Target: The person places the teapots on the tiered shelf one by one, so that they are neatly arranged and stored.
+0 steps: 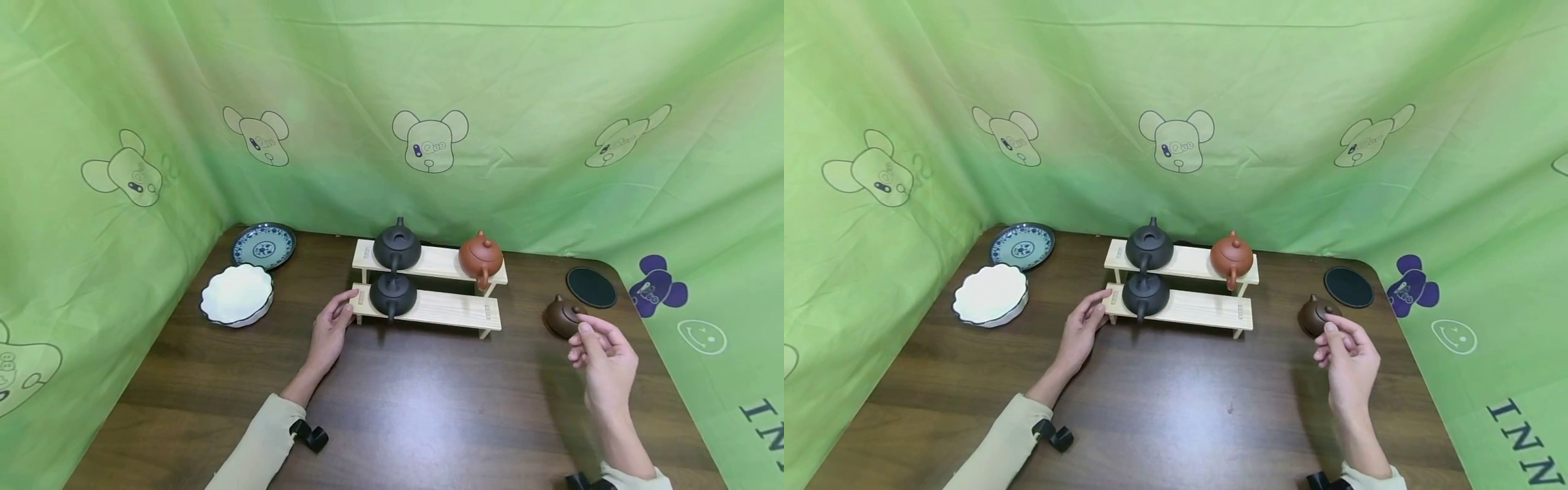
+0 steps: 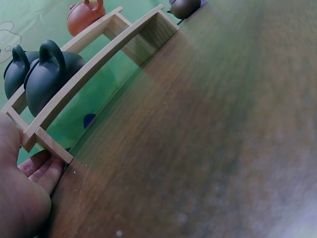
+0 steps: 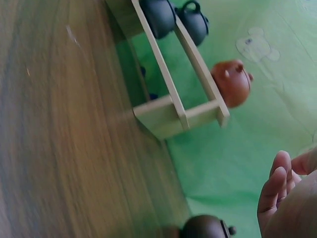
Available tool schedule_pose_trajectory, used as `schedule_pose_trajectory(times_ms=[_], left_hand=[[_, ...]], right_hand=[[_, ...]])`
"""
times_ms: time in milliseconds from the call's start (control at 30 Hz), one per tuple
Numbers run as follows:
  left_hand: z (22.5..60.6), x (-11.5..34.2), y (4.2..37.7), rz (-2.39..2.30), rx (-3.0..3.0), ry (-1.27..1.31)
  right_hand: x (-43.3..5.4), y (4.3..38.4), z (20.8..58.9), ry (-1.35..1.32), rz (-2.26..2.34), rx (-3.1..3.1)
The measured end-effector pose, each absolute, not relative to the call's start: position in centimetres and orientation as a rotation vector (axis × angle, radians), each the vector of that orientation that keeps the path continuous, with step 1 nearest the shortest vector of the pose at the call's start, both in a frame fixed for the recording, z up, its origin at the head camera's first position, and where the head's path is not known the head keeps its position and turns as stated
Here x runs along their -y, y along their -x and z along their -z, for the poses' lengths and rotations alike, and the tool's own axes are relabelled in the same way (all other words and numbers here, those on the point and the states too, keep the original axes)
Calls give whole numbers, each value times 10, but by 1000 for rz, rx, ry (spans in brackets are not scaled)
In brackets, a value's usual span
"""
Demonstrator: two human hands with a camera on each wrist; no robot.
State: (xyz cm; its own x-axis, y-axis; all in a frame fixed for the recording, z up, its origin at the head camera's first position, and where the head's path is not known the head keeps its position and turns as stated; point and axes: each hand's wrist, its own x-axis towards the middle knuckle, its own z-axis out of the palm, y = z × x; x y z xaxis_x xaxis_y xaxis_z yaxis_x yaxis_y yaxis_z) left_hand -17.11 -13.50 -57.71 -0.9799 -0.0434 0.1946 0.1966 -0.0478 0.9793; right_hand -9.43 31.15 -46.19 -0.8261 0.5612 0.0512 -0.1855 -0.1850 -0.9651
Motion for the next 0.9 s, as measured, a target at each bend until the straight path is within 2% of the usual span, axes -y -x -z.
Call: schedule_pose_trajectory(times_ms=[67, 267, 467, 633, 800, 900], left_hand=[[568, 133, 166, 2158, 2038, 164], [571, 134, 168, 2148, 2051, 161], [593, 138, 179, 2163, 2110, 86], [599, 141, 182, 2150, 2109, 134], [589, 138, 176, 2156, 2097, 131], [569, 132, 167, 2130, 2085, 147]], right_hand=[[-319, 95, 462, 467, -2050, 1586], [-336, 96, 463, 549, -2044, 1579], [-351, 95, 465, 596, -2080, 1648], [-361, 95, 469, 639, -2096, 1733], [-369, 95, 473, 664, -2096, 1823], [-373, 93, 477, 666, -2095, 1881]])
